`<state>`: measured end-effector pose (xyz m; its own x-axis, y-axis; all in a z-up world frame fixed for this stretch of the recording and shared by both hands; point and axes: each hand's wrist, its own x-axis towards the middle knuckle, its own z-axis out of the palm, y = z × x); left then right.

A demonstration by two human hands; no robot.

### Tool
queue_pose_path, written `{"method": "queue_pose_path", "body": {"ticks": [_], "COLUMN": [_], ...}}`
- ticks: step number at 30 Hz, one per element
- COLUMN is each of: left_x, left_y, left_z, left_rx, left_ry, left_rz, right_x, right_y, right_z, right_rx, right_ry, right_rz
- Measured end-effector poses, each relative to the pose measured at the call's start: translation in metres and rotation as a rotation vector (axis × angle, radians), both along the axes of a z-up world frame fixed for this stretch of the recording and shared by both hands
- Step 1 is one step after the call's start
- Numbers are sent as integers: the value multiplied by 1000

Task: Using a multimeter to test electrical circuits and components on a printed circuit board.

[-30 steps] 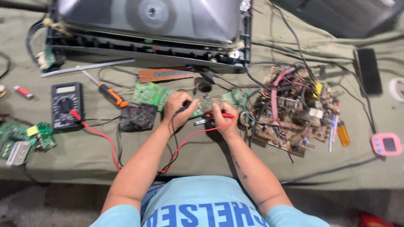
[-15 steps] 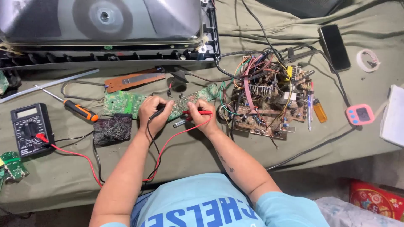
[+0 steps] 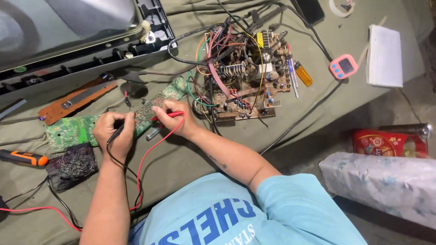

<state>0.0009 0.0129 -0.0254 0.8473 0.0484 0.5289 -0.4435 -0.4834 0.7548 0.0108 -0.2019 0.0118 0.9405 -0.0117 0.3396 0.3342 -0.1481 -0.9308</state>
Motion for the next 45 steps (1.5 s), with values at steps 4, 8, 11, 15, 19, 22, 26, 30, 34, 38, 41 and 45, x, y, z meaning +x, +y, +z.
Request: {"method": "queue_pose_path", "body": {"ticks": [4,8,11,15,19,22,26,30,34,38,41,45], "left_x": [0,-1,0,-2,-4,-4,0,-1,-3,-3,-3,-4], "left_y": [1,0,-2,-9,-7,-6,-7,-8,-9,-7,-5,-5], "left_z": [0,0,5,17,23,24,20,26,27,28,29,29], "left_rx": [-25,-3,25,-1,-75,-128,-171,-117,-73,-35,-34,-38], "left_ry": [16,-18,-45,-97,-46,-25,-13,34,44,66,89,113], "left_rz": [-21,-24,-6,15,37,25,-24,-50,-27,-44,-55,-66], "right_x": [1,0,3,11,12,10,9,11,10,11,10,7], "right_y": [-1,-4,-4,-2,-7,-7,-6,-9,-9,-8,-6,-3], "right_z": [0,-1,-6,-42,-46,-39,-30,-36,-37,-38,-33,-26], "right_rx": [-24,11,10,42,-55,-73,-50,-58,-44,-32,-34,-21], "right_ry": [-10,5,-9,-11,-41,-62,-53,-88,-53,-67,-59,-52], "right_rz": [52,21,68,64,127,111,124,82,112,55,77,81]}}
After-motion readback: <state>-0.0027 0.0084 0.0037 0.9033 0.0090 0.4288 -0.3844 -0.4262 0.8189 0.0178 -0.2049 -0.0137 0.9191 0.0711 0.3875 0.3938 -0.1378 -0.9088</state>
